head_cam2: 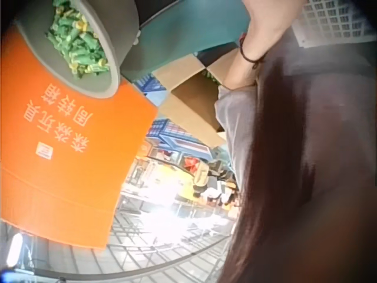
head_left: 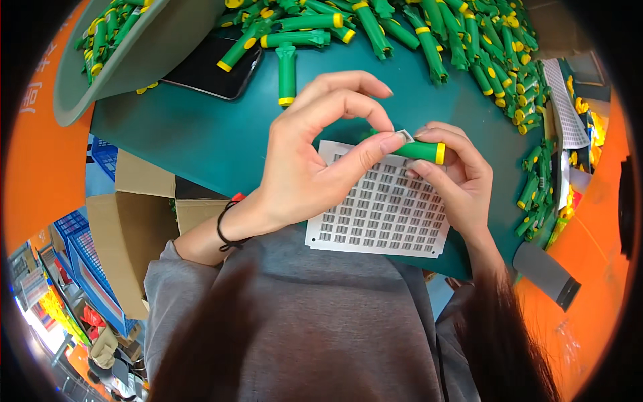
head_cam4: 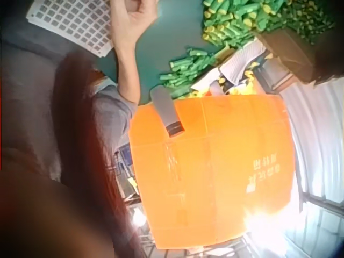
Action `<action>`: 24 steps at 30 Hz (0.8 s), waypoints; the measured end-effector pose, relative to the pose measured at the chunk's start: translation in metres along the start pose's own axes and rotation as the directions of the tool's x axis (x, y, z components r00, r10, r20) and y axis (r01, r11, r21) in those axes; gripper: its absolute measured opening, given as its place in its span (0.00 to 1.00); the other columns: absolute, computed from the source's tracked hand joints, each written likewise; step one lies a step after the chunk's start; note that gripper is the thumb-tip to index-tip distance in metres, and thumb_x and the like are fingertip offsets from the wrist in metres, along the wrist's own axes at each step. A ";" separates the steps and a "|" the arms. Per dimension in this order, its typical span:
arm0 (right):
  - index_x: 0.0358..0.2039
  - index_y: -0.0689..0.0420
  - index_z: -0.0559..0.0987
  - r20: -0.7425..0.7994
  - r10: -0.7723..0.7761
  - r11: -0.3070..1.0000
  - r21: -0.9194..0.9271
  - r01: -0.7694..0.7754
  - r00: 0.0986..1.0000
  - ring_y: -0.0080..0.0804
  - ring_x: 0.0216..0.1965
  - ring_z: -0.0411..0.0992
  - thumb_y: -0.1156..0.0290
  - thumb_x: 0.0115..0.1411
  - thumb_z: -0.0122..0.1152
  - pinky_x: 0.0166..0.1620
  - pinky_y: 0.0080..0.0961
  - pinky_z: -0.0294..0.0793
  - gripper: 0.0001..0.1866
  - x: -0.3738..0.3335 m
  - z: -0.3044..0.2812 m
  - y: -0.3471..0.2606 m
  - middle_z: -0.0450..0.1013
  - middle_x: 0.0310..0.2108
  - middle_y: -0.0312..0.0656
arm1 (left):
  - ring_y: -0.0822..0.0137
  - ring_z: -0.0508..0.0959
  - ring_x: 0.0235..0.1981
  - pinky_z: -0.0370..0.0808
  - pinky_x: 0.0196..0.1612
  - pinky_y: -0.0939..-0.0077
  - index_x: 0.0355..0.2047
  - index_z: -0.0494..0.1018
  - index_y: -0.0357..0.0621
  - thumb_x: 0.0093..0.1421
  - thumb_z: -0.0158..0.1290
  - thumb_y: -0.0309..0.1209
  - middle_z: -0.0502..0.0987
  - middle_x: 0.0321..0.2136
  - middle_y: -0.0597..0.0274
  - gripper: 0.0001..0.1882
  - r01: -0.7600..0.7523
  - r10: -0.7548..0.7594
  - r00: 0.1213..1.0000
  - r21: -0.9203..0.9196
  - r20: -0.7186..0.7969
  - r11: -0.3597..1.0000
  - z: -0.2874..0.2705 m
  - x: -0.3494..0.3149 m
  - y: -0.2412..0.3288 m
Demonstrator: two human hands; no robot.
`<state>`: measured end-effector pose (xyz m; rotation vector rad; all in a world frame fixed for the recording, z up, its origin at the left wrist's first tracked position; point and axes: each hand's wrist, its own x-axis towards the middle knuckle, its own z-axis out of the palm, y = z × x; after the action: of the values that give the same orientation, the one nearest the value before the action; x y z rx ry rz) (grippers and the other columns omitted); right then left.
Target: Applying small square labels from a sheet onto green and yellow cylindrical components.
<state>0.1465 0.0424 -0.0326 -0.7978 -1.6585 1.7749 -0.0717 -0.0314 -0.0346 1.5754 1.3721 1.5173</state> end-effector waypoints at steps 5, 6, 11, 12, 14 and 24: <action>0.50 0.67 0.77 0.021 -0.181 0.972 -0.150 0.182 0.983 0.34 0.55 0.72 0.90 0.57 0.62 0.57 0.30 0.78 0.19 -0.010 -0.004 0.009 0.69 0.53 0.47 | 0.67 0.78 0.45 0.73 0.51 0.70 0.33 0.78 0.38 0.59 0.62 0.24 0.80 0.43 0.56 0.04 0.108 -0.116 0.955 0.043 0.274 0.993 0.002 0.013 0.019; 0.50 0.67 0.77 0.017 -0.179 0.973 -0.145 0.180 0.984 0.34 0.55 0.72 0.90 0.57 0.62 0.57 0.30 0.78 0.19 -0.012 -0.003 0.010 0.69 0.53 0.47 | 0.67 0.78 0.45 0.73 0.51 0.70 0.33 0.78 0.38 0.59 0.62 0.24 0.80 0.43 0.56 0.04 0.111 -0.120 0.953 0.045 0.278 0.993 0.001 0.015 0.022; 0.52 0.68 0.75 -0.024 -0.166 0.985 0.038 0.167 0.986 0.36 0.55 0.73 0.89 0.58 0.63 0.59 0.33 0.77 0.21 -0.015 -0.002 0.014 0.71 0.53 0.48 | 0.69 0.80 0.38 0.75 0.46 0.74 0.33 0.78 0.37 0.59 0.62 0.25 0.81 0.37 0.58 0.05 0.174 -0.182 0.920 0.055 0.347 0.983 0.004 0.022 0.026; 0.52 0.68 0.75 -0.026 -0.166 0.985 0.039 0.167 0.986 0.36 0.55 0.73 0.89 0.58 0.63 0.59 0.33 0.77 0.21 -0.016 -0.002 0.014 0.71 0.53 0.48 | 0.69 0.80 0.38 0.75 0.46 0.74 0.33 0.78 0.37 0.59 0.62 0.25 0.81 0.37 0.58 0.05 0.175 -0.183 0.919 0.056 0.349 0.983 0.004 0.022 0.027; 0.52 0.70 0.74 -0.017 -0.138 0.990 0.019 0.139 0.990 0.34 0.55 0.73 0.91 0.57 0.62 0.59 0.31 0.75 0.21 -0.016 -0.003 0.012 0.71 0.54 0.49 | 0.69 0.80 0.39 0.75 0.46 0.75 0.33 0.78 0.37 0.59 0.62 0.25 0.81 0.37 0.59 0.05 0.164 -0.187 0.914 0.094 0.361 0.982 0.004 0.023 0.029; 0.52 0.69 0.76 -0.026 -0.155 0.988 0.015 0.156 0.988 0.36 0.55 0.74 0.89 0.57 0.63 0.59 0.32 0.78 0.21 -0.017 -0.002 0.013 0.72 0.53 0.49 | 0.69 0.81 0.37 0.76 0.45 0.76 0.33 0.77 0.37 0.59 0.63 0.26 0.81 0.36 0.60 0.06 0.163 -0.212 0.907 0.161 0.363 0.973 0.006 0.023 0.029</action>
<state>0.1594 0.0300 -0.0449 -0.6606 -1.6407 1.6631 -0.0617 -0.0189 -0.0010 1.6530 1.3677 0.9646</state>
